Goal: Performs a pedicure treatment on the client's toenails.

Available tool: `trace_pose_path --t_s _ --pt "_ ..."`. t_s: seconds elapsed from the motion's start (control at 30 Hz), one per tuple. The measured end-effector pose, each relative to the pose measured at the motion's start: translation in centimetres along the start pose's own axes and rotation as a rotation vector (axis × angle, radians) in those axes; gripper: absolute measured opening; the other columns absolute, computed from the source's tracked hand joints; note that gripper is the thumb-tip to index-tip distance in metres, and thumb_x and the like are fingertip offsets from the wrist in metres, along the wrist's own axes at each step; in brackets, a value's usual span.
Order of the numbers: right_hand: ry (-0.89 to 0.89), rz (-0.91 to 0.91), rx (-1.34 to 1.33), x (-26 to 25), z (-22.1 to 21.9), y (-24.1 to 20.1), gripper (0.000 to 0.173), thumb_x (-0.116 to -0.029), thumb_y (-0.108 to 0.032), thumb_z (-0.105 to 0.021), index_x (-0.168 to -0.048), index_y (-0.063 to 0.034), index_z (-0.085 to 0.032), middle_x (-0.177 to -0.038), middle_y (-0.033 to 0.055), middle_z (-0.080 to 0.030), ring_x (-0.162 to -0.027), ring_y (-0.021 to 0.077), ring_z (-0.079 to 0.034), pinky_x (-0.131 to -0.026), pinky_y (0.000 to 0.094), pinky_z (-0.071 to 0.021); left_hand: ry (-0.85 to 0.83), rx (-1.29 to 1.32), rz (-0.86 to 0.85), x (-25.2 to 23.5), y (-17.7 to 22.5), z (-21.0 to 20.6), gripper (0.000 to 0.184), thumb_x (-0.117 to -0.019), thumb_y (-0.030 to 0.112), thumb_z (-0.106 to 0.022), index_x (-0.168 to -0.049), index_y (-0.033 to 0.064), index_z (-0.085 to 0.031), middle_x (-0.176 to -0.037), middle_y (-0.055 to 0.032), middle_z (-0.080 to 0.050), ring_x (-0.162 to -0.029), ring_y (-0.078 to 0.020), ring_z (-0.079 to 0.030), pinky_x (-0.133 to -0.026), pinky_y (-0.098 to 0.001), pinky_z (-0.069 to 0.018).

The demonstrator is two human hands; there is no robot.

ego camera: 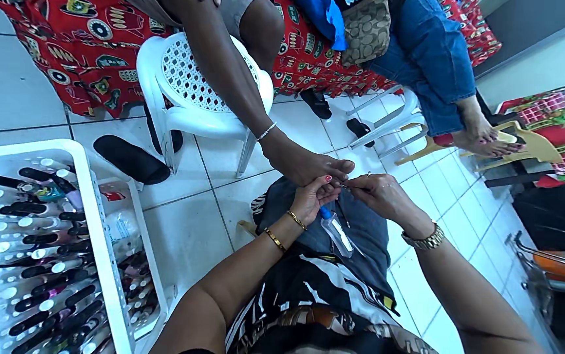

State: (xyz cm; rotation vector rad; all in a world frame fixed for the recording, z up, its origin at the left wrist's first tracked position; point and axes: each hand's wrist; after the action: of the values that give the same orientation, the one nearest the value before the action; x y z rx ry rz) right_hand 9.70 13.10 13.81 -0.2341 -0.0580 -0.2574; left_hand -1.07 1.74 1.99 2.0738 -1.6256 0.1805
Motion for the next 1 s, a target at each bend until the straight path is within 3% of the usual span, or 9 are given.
trace_pose_path --t_s 0.37,0.57,1.0 --pt "-0.003 0.073 -0.030 -0.56 0.09 0.79 0.017 -0.0921 -0.005 -0.063 -0.095 -0.0036 -0.080 -0.083 0.0102 -0.075 -0.073 0.0220 -0.071 -0.069 0.0437 -0.0562 0.015 0.011 0.016 0.00 0.06 -0.01 0.018 -0.1036 0.012 -0.057 -0.088 0.0051 -0.063 -0.076 -0.0056 -0.068 -0.072 -0.0169 -0.070 -0.076 -0.0298 -0.0608" --pt "0.014 0.133 0.015 -0.78 0.09 0.84 0.014 -0.0891 -0.006 -0.065 -0.088 -0.0038 -0.079 -0.081 0.0115 -0.074 -0.072 0.0258 -0.071 -0.066 0.0480 -0.0541 0.009 0.002 0.019 0.00 0.08 0.11 0.017 -0.1037 0.013 -0.057 -0.089 0.0055 -0.063 -0.076 -0.0050 -0.068 -0.072 -0.0167 -0.070 -0.076 -0.0303 -0.0608" --pt "0.011 0.133 0.076 -0.83 0.04 -0.04 0.012 -0.0884 -0.007 -0.068 -0.090 -0.0030 -0.079 -0.078 0.0142 -0.072 -0.070 0.0324 -0.070 -0.062 0.0532 -0.0532 -0.009 -0.025 0.007 0.06 0.14 0.19 0.013 -0.1028 0.012 -0.059 -0.092 0.0064 -0.064 -0.077 -0.0039 -0.068 -0.073 -0.0155 -0.070 -0.076 -0.0292 -0.0607"
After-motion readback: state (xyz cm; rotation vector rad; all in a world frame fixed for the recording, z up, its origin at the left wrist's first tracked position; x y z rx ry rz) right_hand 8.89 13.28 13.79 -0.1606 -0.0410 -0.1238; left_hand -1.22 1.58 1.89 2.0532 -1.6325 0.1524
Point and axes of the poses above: each hand's wrist, its own x-axis away from the middle knuckle, its own z-axis out of the back of the hand, y = z × x
